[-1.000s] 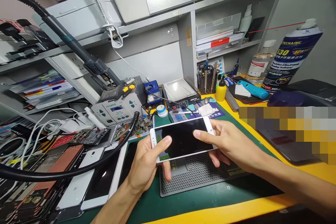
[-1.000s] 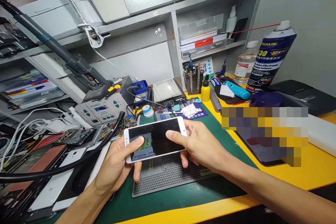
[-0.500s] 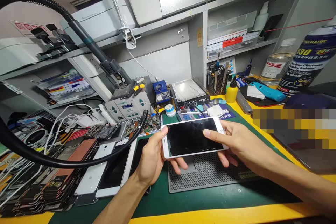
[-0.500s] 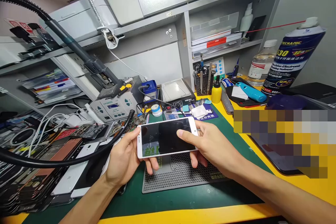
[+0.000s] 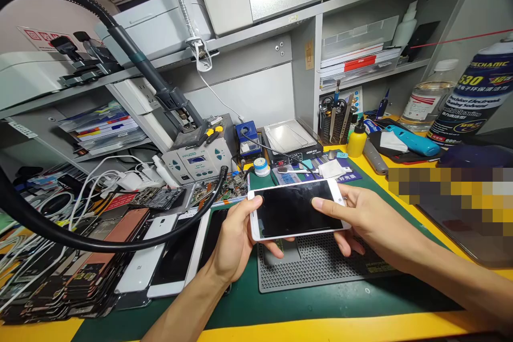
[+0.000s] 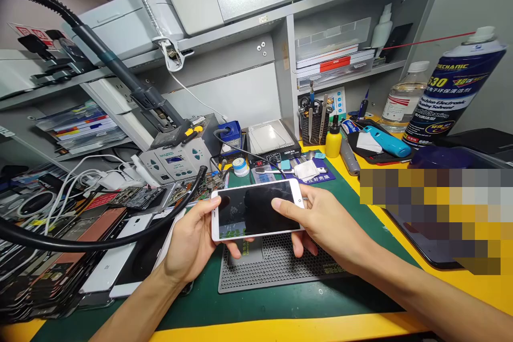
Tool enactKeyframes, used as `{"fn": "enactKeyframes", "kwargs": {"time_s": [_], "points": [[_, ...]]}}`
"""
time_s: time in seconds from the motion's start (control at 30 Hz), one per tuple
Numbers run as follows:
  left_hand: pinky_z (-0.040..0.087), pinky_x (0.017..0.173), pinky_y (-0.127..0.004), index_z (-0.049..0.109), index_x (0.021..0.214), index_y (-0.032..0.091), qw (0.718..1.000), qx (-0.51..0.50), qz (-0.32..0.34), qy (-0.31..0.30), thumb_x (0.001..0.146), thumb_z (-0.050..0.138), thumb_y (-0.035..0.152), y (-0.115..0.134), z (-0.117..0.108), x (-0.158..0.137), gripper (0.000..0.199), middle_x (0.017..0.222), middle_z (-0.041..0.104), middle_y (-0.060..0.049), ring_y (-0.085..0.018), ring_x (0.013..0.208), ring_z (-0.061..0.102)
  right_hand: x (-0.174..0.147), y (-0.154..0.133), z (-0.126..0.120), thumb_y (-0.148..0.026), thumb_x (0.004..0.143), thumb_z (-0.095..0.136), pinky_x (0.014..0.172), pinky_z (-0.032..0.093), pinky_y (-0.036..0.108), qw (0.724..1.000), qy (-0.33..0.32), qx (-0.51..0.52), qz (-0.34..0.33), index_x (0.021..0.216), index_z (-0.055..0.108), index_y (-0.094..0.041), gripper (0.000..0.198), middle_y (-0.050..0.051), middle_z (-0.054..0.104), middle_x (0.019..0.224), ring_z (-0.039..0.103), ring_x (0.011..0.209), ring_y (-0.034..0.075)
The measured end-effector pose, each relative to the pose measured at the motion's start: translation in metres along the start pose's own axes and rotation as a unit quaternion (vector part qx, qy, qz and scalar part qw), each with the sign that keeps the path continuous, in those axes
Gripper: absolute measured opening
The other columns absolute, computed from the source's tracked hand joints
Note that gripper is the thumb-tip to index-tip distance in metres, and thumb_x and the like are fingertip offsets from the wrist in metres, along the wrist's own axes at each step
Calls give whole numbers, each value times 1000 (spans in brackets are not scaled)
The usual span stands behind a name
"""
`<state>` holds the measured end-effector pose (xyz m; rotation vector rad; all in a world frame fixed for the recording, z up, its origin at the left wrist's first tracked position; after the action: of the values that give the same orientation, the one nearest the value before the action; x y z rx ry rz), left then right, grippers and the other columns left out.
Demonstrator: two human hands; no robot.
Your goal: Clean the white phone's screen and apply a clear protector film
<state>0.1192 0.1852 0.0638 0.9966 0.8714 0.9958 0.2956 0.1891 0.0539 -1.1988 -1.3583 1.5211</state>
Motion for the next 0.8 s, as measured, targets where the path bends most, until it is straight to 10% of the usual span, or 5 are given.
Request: {"fn": "enactKeyframes", "kwargs": {"time_s": [0.8], "points": [[56,38,-24,64,102,15,967,170,44,187,74,85,51,4,-11,-3,50,84,70,-3,-16,64,66,-4,-5,11,-51,88,74,34,35,16,999,-24,1,-29,102,59,-20,38,-2,66,78,61,41,10]]}}
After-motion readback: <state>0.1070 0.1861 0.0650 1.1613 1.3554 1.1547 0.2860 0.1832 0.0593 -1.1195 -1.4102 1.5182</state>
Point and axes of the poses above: each hand's wrist, its own x-axis towards the middle knuckle, its own z-axis out of the palm, y = z × x, the point moved 9 cm from there along x, towards the middle knuckle
